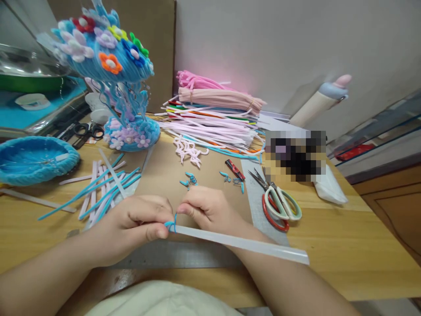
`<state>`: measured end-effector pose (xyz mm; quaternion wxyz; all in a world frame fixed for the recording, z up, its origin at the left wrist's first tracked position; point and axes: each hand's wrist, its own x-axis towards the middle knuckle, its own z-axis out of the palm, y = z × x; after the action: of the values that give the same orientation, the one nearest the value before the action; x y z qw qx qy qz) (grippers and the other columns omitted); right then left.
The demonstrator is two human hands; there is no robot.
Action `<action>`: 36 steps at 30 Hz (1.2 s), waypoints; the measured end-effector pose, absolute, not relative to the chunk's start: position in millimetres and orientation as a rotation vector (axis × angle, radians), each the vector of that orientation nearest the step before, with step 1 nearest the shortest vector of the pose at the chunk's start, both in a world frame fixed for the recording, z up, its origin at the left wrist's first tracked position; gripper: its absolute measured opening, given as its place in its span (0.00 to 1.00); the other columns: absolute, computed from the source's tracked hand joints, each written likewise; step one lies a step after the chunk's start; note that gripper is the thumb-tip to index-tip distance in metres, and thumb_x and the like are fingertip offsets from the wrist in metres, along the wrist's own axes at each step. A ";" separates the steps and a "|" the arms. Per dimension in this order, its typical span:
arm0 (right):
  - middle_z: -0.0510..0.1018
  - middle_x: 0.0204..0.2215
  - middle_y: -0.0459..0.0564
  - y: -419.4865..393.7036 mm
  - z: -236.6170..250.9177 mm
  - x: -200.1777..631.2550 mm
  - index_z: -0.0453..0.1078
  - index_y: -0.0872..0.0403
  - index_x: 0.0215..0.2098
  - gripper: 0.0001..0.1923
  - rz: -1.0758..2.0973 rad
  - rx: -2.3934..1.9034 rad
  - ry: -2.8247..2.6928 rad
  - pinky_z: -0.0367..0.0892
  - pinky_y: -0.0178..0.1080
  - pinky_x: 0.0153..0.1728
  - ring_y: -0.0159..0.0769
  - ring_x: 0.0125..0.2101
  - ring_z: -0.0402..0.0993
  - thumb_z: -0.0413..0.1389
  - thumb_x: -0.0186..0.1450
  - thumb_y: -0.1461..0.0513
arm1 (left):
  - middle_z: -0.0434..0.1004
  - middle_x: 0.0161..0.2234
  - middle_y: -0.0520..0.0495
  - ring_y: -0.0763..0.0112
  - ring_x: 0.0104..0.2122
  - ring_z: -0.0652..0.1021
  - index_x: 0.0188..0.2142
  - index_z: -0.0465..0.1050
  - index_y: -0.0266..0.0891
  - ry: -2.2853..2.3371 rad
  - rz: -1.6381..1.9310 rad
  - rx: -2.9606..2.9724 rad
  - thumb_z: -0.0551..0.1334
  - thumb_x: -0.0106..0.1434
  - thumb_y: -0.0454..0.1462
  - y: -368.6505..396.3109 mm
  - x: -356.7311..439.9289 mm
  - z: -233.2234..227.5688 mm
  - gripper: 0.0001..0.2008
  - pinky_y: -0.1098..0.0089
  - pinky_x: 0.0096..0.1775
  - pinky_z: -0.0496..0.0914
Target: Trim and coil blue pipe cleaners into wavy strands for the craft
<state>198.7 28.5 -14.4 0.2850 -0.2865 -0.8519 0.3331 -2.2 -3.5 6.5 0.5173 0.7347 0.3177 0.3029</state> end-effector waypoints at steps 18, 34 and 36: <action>0.69 0.24 0.46 17.2 -14.3 191.2 0.65 0.54 0.28 0.14 0.370 -1.021 -2.427 0.56 0.33 0.26 0.31 0.25 0.64 0.45 0.69 0.62 | 0.69 0.21 0.53 0.75 0.22 0.67 0.28 0.77 0.37 1.358 0.922 1.567 0.59 0.61 0.40 5.8 -7.2 -3.0 0.12 0.74 0.24 0.59; 0.69 0.24 0.45 29.9 12.2 215.4 0.69 0.54 0.30 0.13 0.835 -0.833 -2.513 0.57 0.33 0.29 0.30 0.27 0.65 0.48 0.69 0.60 | 0.69 0.27 0.50 0.74 0.27 0.70 0.33 0.74 0.37 0.882 0.475 2.388 0.53 0.67 0.36 -0.6 -21.1 13.0 0.11 0.72 0.29 0.60; 0.69 0.24 0.45 32.7 11.2 215.5 0.68 0.55 0.28 0.14 1.051 -0.755 -2.429 0.59 0.33 0.30 0.29 0.27 0.65 0.48 0.69 0.59 | 0.70 0.27 0.50 0.75 0.27 0.71 0.34 0.75 0.37 0.874 0.615 2.205 0.55 0.66 0.35 -0.4 -20.6 14.9 0.10 0.73 0.30 0.62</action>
<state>215.5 32.7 11.2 0.1936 -0.2693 -0.8658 0.3748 -20.6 -0.4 14.9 0.3389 0.8466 0.3355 0.2362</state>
